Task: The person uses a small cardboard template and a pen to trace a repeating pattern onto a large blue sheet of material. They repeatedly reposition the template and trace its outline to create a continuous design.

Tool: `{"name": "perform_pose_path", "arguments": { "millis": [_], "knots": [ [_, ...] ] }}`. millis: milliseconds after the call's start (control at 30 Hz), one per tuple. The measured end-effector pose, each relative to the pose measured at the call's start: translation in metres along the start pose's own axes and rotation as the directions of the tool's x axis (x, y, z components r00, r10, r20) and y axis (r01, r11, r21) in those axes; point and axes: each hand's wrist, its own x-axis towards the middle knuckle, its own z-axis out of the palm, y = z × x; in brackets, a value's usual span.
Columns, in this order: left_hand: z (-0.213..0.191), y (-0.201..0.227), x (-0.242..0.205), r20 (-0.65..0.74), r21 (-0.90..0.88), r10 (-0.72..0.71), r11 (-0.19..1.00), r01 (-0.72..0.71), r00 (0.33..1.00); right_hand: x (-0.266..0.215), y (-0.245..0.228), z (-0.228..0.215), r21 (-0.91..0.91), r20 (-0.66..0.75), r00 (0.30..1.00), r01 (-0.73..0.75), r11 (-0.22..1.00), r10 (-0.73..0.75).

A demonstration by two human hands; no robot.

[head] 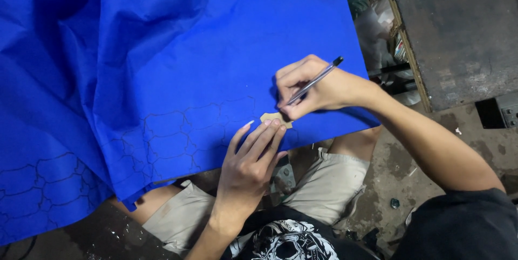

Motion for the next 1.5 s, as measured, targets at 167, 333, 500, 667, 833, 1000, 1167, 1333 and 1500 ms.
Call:
{"name": "perform_pose_path", "arguments": {
  "millis": [167,333,500,667,833,1000,1167,1333,1500],
  "knots": [
    [-0.001,-0.001,0.001,-0.001,-0.001,0.007,1.000,-0.007,1.000,0.006,0.001,0.003,0.010,-0.009,0.999,0.033,0.999,-0.033],
    [0.001,-0.001,-0.001,-0.005,-0.008,0.008,1.000,-0.008,1.000,-0.004,0.005,-0.006,0.015,0.005,1.000,-0.028,1.000,0.028],
    [0.001,0.000,-0.002,0.002,-0.004,-0.006,1.000,0.006,1.000,-0.004,0.006,-0.006,-0.014,-0.016,1.000,-0.004,1.000,0.004],
    [0.001,0.000,-0.001,0.003,0.004,-0.001,1.000,0.001,1.000,0.000,0.006,0.000,0.001,-0.022,0.999,0.030,1.000,-0.030],
    [0.001,0.000,-0.001,-0.009,-0.012,-0.006,1.000,0.006,1.000,-0.010,0.010,-0.003,-0.029,-0.045,0.999,0.001,1.000,-0.002],
    [-0.002,0.002,0.000,0.003,-0.038,-0.016,0.999,0.016,1.000,-0.018,0.006,0.001,-0.041,-0.115,0.993,0.007,0.999,-0.012],
    [-0.007,0.003,0.001,0.016,-0.045,-0.019,0.999,0.019,1.000,-0.028,0.012,0.008,-0.018,-0.185,0.983,0.008,1.000,-0.011],
    [-0.015,0.005,0.003,0.057,-0.124,-0.038,0.991,0.045,0.998,-0.050,0.019,0.019,0.165,-0.428,0.902,0.012,0.986,0.061],
    [-0.019,0.005,0.004,0.096,-0.152,-0.015,0.988,0.030,0.995,-0.061,0.003,0.041,0.287,-0.652,0.730,-0.014,0.958,0.206]
  ]
}}
